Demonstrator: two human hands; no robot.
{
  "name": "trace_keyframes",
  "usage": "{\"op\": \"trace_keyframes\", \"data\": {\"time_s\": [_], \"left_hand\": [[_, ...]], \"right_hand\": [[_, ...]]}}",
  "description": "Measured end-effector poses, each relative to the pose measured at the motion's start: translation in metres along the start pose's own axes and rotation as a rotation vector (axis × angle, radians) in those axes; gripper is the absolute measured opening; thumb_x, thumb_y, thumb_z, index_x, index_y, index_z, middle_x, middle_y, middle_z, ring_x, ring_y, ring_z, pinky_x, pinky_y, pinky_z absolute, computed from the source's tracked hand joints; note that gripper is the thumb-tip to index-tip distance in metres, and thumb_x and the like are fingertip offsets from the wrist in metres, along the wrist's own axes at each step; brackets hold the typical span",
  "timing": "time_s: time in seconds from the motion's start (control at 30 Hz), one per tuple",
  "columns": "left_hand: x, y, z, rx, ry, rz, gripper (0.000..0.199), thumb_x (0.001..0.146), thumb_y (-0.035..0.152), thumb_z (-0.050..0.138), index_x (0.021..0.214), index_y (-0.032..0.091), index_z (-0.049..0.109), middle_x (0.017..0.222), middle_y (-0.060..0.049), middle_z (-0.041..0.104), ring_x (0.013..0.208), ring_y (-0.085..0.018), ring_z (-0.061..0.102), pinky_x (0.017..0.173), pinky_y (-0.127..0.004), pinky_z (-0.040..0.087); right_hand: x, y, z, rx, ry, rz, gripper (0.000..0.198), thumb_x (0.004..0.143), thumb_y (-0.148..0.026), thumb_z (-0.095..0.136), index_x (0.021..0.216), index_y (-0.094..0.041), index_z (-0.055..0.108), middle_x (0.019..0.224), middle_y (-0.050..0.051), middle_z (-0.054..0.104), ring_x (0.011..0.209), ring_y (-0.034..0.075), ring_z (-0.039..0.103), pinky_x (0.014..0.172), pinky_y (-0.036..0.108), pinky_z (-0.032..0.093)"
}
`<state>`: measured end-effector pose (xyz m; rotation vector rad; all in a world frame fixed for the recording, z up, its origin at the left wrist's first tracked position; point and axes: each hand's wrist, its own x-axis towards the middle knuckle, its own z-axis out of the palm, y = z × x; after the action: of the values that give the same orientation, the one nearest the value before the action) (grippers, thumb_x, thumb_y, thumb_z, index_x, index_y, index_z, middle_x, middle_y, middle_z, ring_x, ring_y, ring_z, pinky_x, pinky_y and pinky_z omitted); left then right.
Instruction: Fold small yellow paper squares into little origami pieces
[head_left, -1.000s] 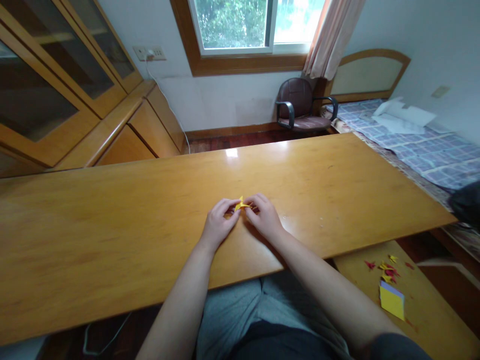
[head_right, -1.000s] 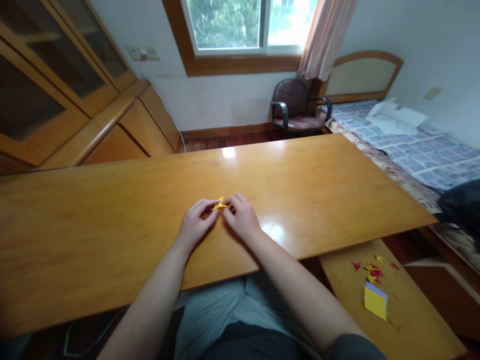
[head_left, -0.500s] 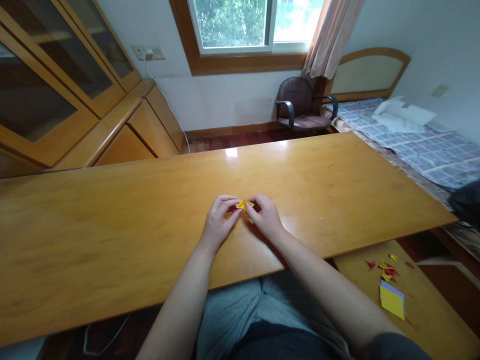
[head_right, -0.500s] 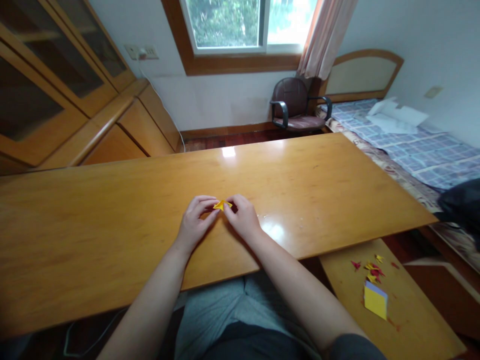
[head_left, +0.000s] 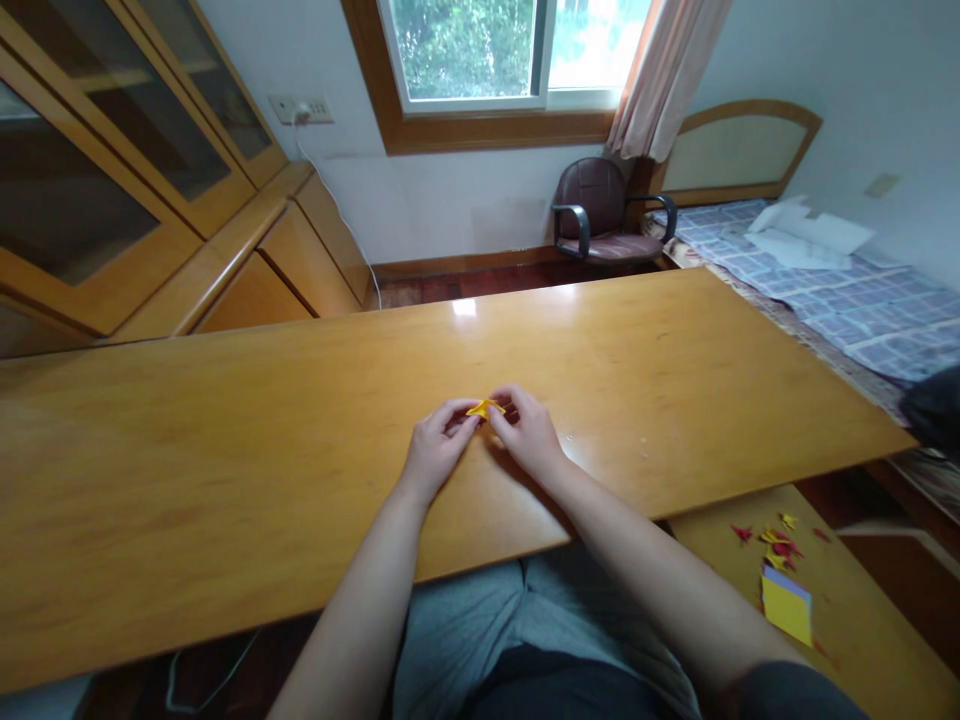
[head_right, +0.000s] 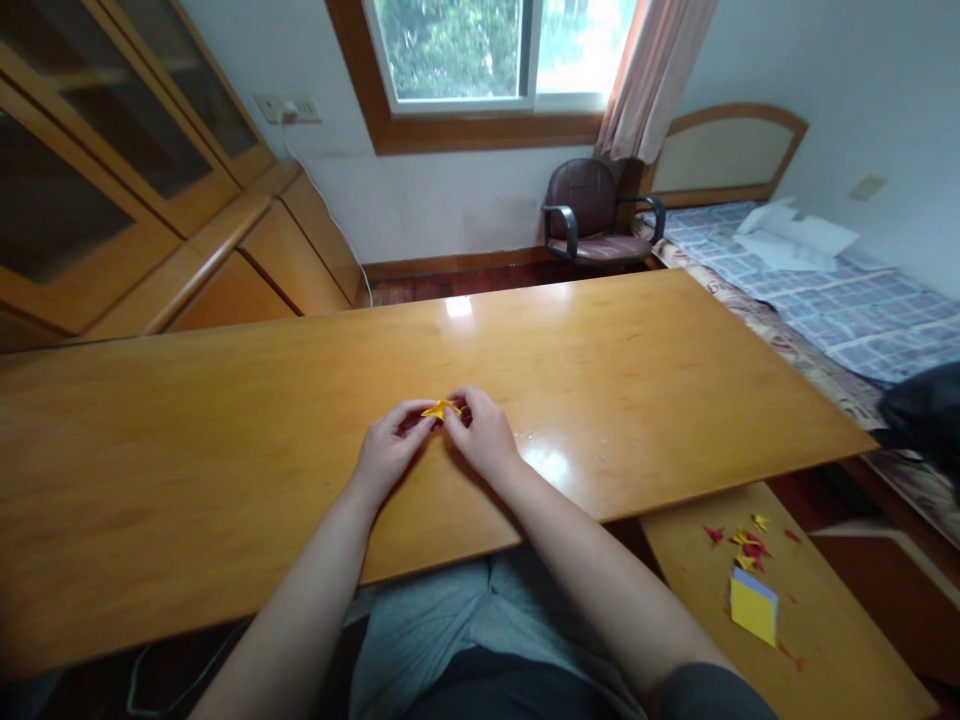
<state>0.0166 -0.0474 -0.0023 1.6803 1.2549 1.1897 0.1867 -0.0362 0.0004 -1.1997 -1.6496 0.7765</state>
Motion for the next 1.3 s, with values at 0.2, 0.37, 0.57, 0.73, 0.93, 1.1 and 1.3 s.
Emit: {"op": "trace_keyframes", "data": {"time_s": [0.2, 0.37, 0.57, 0.73, 0.93, 1.1, 1.3], "left_hand": [[0.005, -0.002, 0.001, -0.274, 0.012, -0.132, 0.028, 0.082, 0.038, 0.072, 0.102, 0.018, 0.069, 0.103, -0.007, 0.075, 0.092, -0.020, 0.074, 0.092, -0.037, 0.059], [0.014, 0.015, -0.003, -0.292, -0.006, -0.120, 0.028, 0.082, 0.037, 0.073, 0.100, 0.017, 0.069, 0.101, -0.007, 0.075, 0.092, -0.022, 0.074, 0.093, -0.039, 0.059], [0.033, 0.025, -0.009, -0.096, -0.037, 0.052, 0.030, 0.084, 0.032, 0.071, 0.110, 0.020, 0.067, 0.113, -0.008, 0.072, 0.100, -0.020, 0.072, 0.096, -0.038, 0.058], [0.052, 0.015, -0.007, -0.039, 0.011, 0.105, 0.026, 0.086, 0.038, 0.069, 0.104, 0.020, 0.068, 0.105, -0.007, 0.074, 0.096, -0.020, 0.073, 0.092, -0.037, 0.059], [0.077, -0.004, -0.009, -0.001, 0.034, 0.050, 0.023, 0.085, 0.041, 0.069, 0.092, 0.019, 0.069, 0.088, -0.005, 0.075, 0.081, -0.020, 0.074, 0.079, -0.033, 0.059], [0.085, -0.018, -0.010, 0.004, 0.093, 0.068, 0.024, 0.086, 0.042, 0.068, 0.093, 0.019, 0.070, 0.088, -0.005, 0.076, 0.082, -0.019, 0.074, 0.080, -0.032, 0.058], [0.076, -0.023, -0.016, 0.188, 0.130, 0.166, 0.020, 0.089, 0.039, 0.065, 0.092, 0.020, 0.071, 0.089, -0.004, 0.075, 0.081, -0.017, 0.070, 0.077, -0.031, 0.057]], "right_hand": [[0.006, -0.002, -0.006, -0.042, -0.034, -0.090, 0.020, 0.092, -0.025, 0.057, 0.110, -0.020, 0.066, 0.094, 0.006, 0.068, 0.080, 0.016, 0.064, 0.074, 0.029, 0.053], [0.019, -0.008, -0.014, -0.045, -0.076, -0.158, 0.017, 0.092, -0.021, 0.054, 0.103, -0.020, 0.067, 0.098, 0.006, 0.071, 0.089, 0.017, 0.065, 0.077, 0.029, 0.052], [0.045, -0.017, -0.026, -0.097, -0.078, -0.173, 0.016, 0.091, -0.019, 0.054, 0.099, -0.020, 0.067, 0.095, 0.005, 0.071, 0.083, 0.016, 0.064, 0.074, 0.027, 0.050], [0.065, -0.008, -0.020, -0.067, -0.077, -0.142, 0.016, 0.089, -0.021, 0.055, 0.098, -0.019, 0.067, 0.090, 0.002, 0.071, 0.075, 0.014, 0.062, 0.070, 0.026, 0.049], [0.081, 0.012, -0.005, -0.042, -0.084, -0.065, 0.017, 0.086, -0.023, 0.059, 0.101, -0.018, 0.066, 0.083, 0.002, 0.070, 0.072, 0.014, 0.063, 0.067, 0.025, 0.049], [0.084, 0.019, 0.007, 0.000, -0.056, -0.050, 0.022, 0.087, -0.023, 0.058, 0.107, -0.017, 0.065, 0.084, 0.002, 0.069, 0.073, 0.014, 0.064, 0.069, 0.026, 0.051], [0.075, 0.025, 0.011, 0.100, -0.111, -0.068, 0.028, 0.090, -0.028, 0.060, 0.116, -0.019, 0.061, 0.092, 0.003, 0.067, 0.076, 0.013, 0.064, 0.070, 0.026, 0.054]]}}
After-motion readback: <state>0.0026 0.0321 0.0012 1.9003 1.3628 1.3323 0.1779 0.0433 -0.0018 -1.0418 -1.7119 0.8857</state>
